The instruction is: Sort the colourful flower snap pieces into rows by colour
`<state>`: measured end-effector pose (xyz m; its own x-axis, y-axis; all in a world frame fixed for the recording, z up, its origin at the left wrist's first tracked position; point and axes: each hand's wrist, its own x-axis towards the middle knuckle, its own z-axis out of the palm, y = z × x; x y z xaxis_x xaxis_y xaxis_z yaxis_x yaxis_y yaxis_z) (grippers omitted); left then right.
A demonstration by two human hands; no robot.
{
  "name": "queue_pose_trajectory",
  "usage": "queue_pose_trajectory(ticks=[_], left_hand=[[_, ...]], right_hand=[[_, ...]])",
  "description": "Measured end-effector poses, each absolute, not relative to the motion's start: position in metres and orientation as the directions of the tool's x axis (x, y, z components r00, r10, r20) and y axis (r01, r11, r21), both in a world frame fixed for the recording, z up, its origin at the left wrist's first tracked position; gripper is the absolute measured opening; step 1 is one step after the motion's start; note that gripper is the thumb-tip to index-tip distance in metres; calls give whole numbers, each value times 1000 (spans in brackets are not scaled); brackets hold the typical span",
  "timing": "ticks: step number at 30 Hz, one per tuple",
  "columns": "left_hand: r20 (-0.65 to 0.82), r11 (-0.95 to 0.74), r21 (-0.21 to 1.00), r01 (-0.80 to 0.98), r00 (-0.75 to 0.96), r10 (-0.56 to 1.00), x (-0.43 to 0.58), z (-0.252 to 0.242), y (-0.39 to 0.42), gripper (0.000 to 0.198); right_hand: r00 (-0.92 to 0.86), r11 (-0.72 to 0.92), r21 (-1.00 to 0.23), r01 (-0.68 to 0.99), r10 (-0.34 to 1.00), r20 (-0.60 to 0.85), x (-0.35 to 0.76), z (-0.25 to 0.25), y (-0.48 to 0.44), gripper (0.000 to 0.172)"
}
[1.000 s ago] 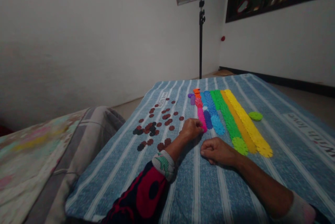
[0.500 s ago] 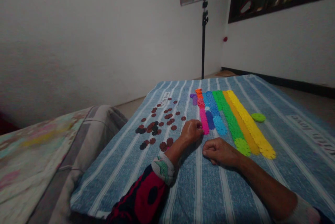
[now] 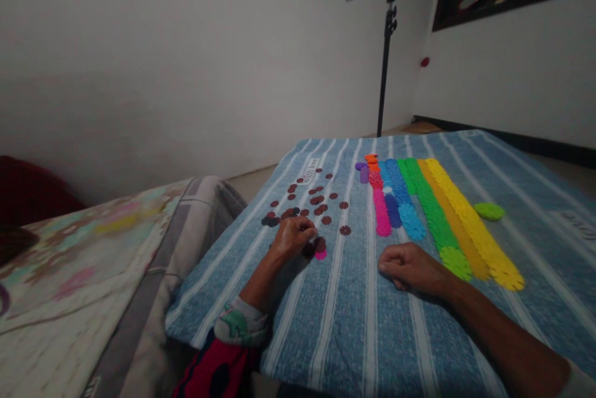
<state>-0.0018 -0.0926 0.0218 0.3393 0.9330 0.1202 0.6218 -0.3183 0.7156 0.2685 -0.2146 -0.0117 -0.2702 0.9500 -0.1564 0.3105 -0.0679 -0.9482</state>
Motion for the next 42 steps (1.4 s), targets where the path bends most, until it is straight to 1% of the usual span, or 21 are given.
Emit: queue_pose_trajectory(ticks=[2, 5, 7, 11, 13, 16, 18, 21, 23, 26, 28, 30, 32, 34, 38, 42], left_hand=[[112, -272, 771, 576, 298, 948, -15, 15, -92, 11], [101, -234, 815, 530, 268, 958, -27, 6, -94, 10], [70, -211, 843, 495, 289, 955, -29, 2, -97, 11], [-21, -148, 905, 398, 391, 920, -26, 1, -106, 14], [13, -211, 871, 443, 409, 913, -24, 3, -109, 16], [115, -376, 735, 564, 444, 889, -19, 8, -113, 18], [134, -452, 641, 620, 490, 861, -15, 10, -114, 14], [132, -501, 522, 691, 514, 847, -12, 9, -112, 10], [140, -476, 481, 736, 472, 870, -12, 7, -108, 10], [181, -385, 448, 807, 340, 923, -16, 3, -104, 11], [218, -375, 446, 812, 308, 926, -18, 2, -104, 10], [215, -428, 485, 762, 370, 904, -17, 4, -108, 9], [170, -483, 536, 693, 472, 865, -14, 6, -113, 10], [121, -511, 544, 666, 540, 833, -11, 7, -117, 14], [74, -520, 496, 695, 563, 823, -9, 9, -120, 21], [56, -515, 507, 691, 570, 819, -11, 8, -119, 22]], right_hand=[[-264, -69, -941, 331, 951, -162, 269, -13, -215, 21], [-270, -56, -933, 356, 949, -160, 270, -13, -215, 22], [-267, -56, -928, 368, 950, -163, 270, -12, -216, 23], [-254, -71, -913, 401, 949, -185, 269, -9, -218, 24], [-250, -73, -907, 415, 950, -190, 269, -9, -218, 25], [-255, -70, -909, 411, 949, -188, 269, -8, -218, 25], [-257, -66, -910, 410, 949, -185, 269, -8, -218, 25], [-249, -69, -905, 421, 950, -188, 269, -6, -219, 25], [-246, -72, -902, 427, 950, -192, 268, -5, -219, 24], [-246, -76, -901, 427, 949, -196, 268, -4, -219, 23], [-246, -73, -903, 424, 950, -193, 268, -4, -219, 22], [-247, -72, -904, 421, 950, -191, 269, -5, -219, 23], [-246, -71, -907, 415, 951, -187, 269, -6, -218, 23], [-250, -65, -915, 399, 952, -177, 269, -9, -218, 24], [-255, -72, -928, 364, 951, -174, 269, -14, -217, 23], [-250, -80, -928, 365, 951, -180, 269, -14, -217, 23]])
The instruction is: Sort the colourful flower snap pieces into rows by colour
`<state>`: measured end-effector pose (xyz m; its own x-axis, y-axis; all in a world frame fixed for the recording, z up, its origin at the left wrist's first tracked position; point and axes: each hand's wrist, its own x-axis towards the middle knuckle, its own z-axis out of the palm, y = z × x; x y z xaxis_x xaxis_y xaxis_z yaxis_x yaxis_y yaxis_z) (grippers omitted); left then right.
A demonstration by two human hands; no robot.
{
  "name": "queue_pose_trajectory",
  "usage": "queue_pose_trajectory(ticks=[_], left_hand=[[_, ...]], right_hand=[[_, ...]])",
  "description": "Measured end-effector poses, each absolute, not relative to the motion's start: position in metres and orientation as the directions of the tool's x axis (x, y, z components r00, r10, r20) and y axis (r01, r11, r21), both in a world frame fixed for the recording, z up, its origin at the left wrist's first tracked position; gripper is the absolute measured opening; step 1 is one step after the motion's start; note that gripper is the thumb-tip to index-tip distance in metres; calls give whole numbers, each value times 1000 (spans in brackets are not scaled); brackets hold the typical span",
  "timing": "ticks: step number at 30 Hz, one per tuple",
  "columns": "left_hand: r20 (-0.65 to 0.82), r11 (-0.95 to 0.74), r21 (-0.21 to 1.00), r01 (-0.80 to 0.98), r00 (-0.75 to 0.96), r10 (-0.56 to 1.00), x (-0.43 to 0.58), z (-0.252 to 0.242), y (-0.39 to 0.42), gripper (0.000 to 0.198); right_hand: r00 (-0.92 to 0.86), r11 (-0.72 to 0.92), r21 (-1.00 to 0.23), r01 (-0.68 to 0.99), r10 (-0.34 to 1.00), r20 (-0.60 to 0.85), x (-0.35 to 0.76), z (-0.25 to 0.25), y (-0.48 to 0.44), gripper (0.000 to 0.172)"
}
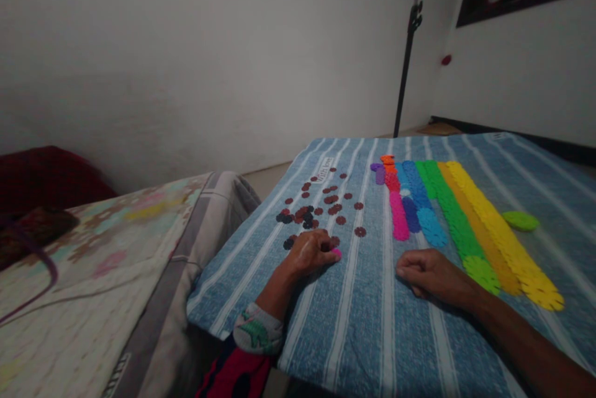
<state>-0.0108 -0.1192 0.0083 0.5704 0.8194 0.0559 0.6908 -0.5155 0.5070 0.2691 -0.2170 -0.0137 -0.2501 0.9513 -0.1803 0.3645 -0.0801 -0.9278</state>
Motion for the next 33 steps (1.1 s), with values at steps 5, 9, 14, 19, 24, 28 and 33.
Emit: queue_pose_trajectory(ticks=[5, 9, 14, 19, 24, 28, 33], left_hand=[[34, -512, 499, 699, 574, 818, -10, 10, -120, 22], [7, -492, 479, 727, 558, 830, -6, 15, -121, 24], [6, -424, 558, 714, 507, 862, -2, 19, -123, 20], [-63, -334, 698, 633, 519, 852, 5, 23, -117, 20], [-12, -378, 749, 544, 582, 813, 40, 28, -105, 20], [30, -427, 761, 489, 630, 776, 82, 26, -94, 17], [101, -484, 739, 468, 633, 767, 124, 16, -88, 11]], right_hand=[[-251, -83, -925, 370, 950, -186, 269, -12, -216, 22], [-262, -69, -928, 365, 949, -174, 268, -12, -216, 21], [-258, -63, -940, 336, 953, -156, 267, -14, -215, 21], [-253, -65, -946, 317, 956, -150, 267, -14, -213, 18], [-267, -64, -963, 263, 954, -136, 268, -13, -211, 17], [-272, -62, -969, 238, 954, -128, 268, -14, -209, 17], [-278, -84, -969, 231, 949, -148, 268, -11, -210, 19]])
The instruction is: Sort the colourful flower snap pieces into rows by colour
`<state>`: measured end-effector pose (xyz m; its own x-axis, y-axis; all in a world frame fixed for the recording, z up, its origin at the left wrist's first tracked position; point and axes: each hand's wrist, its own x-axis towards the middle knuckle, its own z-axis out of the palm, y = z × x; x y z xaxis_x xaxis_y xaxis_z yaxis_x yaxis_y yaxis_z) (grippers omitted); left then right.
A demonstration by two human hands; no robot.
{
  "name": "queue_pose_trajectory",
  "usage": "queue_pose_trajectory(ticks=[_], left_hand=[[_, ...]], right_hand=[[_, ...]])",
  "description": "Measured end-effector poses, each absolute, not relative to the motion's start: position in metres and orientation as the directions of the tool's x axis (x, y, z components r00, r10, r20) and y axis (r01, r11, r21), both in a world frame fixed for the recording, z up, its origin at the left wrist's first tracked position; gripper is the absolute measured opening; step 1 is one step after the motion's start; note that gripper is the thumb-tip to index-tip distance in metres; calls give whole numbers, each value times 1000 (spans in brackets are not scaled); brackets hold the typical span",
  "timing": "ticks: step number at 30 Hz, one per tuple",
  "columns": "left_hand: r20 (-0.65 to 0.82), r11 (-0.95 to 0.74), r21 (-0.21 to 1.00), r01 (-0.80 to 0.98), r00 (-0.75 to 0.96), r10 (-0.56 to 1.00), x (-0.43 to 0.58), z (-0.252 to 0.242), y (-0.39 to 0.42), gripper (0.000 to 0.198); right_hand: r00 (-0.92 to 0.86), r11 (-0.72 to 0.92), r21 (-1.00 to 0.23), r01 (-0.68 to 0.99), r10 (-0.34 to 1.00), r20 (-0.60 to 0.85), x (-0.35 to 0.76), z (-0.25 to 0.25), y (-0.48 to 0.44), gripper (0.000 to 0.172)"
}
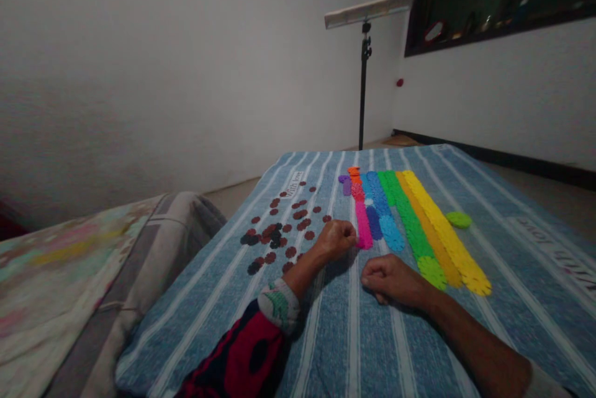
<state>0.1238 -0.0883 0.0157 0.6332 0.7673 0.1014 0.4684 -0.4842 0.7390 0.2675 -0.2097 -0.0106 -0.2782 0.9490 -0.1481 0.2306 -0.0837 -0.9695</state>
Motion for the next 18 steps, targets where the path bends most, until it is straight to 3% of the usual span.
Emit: queue_pose_trajectory(ticks=[18], left_hand=[[150, -547, 642, 537, 611, 777, 124, 4, -96, 17]], right_hand=[[-259, -89, -955, 283, 952, -166, 268, -12, -212, 18]])
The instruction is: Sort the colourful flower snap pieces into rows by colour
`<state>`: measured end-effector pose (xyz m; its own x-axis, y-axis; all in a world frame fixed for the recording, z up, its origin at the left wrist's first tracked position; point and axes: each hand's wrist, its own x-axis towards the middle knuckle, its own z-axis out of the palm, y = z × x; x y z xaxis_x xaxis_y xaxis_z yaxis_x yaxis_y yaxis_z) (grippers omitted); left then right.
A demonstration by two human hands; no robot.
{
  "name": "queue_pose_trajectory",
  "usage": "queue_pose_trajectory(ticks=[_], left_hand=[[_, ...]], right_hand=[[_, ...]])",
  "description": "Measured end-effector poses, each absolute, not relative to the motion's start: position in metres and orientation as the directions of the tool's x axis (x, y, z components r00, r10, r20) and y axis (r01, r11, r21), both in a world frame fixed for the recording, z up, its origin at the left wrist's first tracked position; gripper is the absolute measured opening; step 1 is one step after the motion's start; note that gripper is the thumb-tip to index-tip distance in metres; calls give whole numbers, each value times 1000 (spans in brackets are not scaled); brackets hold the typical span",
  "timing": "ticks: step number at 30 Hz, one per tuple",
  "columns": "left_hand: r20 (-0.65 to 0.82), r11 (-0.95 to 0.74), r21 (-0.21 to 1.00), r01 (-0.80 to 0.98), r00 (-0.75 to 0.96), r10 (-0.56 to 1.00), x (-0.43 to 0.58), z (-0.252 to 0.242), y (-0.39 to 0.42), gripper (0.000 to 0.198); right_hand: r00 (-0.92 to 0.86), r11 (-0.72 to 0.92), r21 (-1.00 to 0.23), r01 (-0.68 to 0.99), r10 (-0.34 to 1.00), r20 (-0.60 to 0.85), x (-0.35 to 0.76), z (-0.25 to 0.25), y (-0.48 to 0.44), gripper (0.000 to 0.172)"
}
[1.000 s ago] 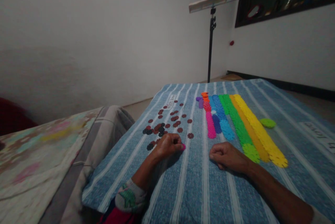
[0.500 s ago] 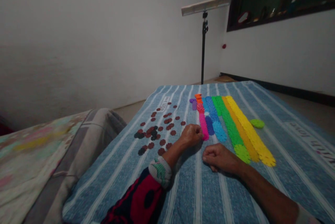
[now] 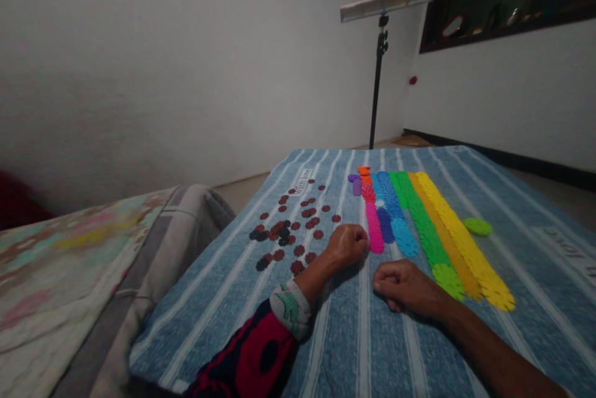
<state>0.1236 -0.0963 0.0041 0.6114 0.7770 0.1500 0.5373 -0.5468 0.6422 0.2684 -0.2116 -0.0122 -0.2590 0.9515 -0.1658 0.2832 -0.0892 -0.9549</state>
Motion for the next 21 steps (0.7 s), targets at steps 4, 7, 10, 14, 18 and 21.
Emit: queue_pose_trajectory(ticks=[4, 7, 10, 14, 18, 21], left_hand=[[155, -565, 603, 563, 612, 775, 98, 11, -93, 16], [182, -587, 572, 573, 609, 772, 67, 22, -81, 15], [202, -529, 566, 632, 516, 832, 24, 33, -62, 17], [181, -342, 639, 689, 297, 937, -31, 37, -44, 14], [81, -231, 662, 713, 239, 968, -54, 29, -40, 11], [20, -226, 634, 739, 276, 961, -56, 26, -43, 11]], right_hand=[[-244, -93, -943, 320, 954, -176, 268, -14, -213, 20], [-239, -113, -942, 316, 952, -194, 268, -16, -215, 22], [-212, -136, -936, 324, 954, -212, 267, -18, -215, 23], [-187, -139, -939, 313, 961, -205, 265, -19, -216, 28], [-192, -145, -948, 284, 960, -205, 264, -20, -215, 35], [-175, -151, -944, 293, 962, -209, 263, -20, -215, 40]])
